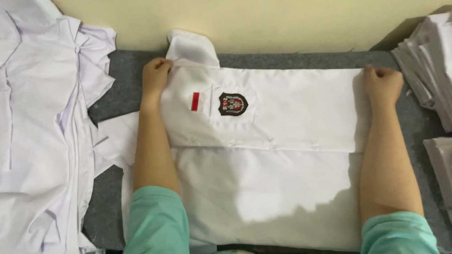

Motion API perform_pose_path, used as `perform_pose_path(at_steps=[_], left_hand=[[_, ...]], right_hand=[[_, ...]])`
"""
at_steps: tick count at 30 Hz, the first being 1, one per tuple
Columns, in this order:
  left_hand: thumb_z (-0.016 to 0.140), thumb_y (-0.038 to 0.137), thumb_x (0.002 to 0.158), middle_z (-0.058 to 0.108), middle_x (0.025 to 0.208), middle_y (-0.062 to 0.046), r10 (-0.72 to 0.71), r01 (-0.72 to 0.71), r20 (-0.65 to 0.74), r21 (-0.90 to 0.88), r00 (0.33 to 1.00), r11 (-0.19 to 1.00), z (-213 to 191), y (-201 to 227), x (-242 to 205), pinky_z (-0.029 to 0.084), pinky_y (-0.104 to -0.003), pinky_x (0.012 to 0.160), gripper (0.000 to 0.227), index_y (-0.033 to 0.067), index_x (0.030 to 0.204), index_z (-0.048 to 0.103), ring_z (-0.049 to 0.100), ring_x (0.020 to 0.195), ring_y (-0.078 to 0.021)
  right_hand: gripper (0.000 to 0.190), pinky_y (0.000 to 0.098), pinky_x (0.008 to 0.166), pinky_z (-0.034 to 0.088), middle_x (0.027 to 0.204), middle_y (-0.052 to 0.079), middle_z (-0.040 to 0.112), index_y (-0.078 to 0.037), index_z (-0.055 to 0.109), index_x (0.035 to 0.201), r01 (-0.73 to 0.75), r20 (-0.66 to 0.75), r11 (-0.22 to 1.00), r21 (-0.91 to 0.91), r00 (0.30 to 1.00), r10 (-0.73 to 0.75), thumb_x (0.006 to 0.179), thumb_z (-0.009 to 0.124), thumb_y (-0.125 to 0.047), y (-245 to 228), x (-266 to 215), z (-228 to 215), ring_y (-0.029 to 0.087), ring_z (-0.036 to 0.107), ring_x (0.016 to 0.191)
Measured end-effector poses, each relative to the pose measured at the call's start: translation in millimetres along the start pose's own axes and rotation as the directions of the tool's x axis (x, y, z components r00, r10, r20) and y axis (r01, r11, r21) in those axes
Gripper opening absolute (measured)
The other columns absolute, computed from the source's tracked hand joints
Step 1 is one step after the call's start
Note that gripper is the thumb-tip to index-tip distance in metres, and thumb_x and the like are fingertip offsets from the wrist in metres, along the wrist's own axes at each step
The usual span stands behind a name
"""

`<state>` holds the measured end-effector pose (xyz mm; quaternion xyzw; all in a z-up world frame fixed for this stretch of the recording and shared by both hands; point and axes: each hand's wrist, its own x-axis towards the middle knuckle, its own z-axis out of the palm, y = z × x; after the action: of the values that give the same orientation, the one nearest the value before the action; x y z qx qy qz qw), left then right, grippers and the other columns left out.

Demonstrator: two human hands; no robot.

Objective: Folding white school shirts on a work table and stacking them.

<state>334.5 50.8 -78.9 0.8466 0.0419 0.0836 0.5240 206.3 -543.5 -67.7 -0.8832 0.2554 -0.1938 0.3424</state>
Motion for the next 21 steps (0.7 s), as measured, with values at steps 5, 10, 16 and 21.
perform_pose_path(at_steps=[5, 10, 16, 21], left_hand=[[0.064, 0.039, 0.095, 0.036, 0.058, 0.0, -0.116, 0.102, 0.028, 0.302, 0.993, 0.948, -25.9, 16.6, -16.8, 0.032, -0.043, 0.061, 0.052, 0.0131, 0.056, 0.041, 0.033, 0.061, -0.0166], [0.058, 0.052, 0.096, 0.06, 0.068, -0.014, -0.235, 0.144, 0.151, 0.453, 0.96, 0.88, -34.7, 24.7, -22.8, 0.042, -0.045, 0.07, 0.06, -0.0012, 0.068, 0.064, 0.062, 0.07, -0.0277], [0.051, 0.063, 0.097, 0.06, 0.078, -0.005, -0.386, 0.215, 0.259, 0.508, 0.885, 0.834, -45.2, 83.8, -53.9, 0.042, -0.038, 0.07, 0.059, 0.0073, 0.083, 0.065, 0.059, 0.072, -0.0234], [0.055, 0.064, 0.093, 0.051, 0.066, 0.005, -0.316, 0.131, 0.319, 0.487, 0.894, 0.863, -32.7, 73.4, -50.0, 0.037, -0.033, 0.061, 0.057, 0.0144, 0.063, 0.055, 0.048, 0.064, -0.0116]], right_hand=[[0.066, 0.0373, 0.055, 0.024, 0.06, -0.005, 0.028, -0.018, 0.032, 0.064, -0.053, -0.002, 0.997, -0.054, 0.999, 0.053, 0.119, 0.07, -0.025, 19.9, 9.7, 7.3, 0.012, 0.025, 0.057], [0.057, 0.0388, 0.055, 0.025, 0.062, -0.007, 0.034, -0.018, 0.042, 0.066, 0.016, -0.027, 0.997, -0.074, 0.999, -0.018, 0.116, 0.069, -0.027, 27.7, 13.7, 10.2, 0.01, 0.03, 0.059], [0.066, 0.0382, 0.058, 0.019, 0.062, -0.006, 0.02, -0.018, 0.026, 0.064, -0.015, -0.034, 0.996, -0.091, 0.999, 0.012, 0.115, 0.068, -0.022, 19.6, 6.0, 7.7, 0.011, 0.021, 0.061], [0.062, 0.0401, 0.056, 0.023, 0.061, -0.007, 0.024, -0.018, 0.035, 0.062, -0.025, -0.049, 0.993, -0.119, 0.999, 0.019, 0.113, 0.069, -0.029, 21.6, 10.0, 9.3, 0.012, 0.026, 0.059]])
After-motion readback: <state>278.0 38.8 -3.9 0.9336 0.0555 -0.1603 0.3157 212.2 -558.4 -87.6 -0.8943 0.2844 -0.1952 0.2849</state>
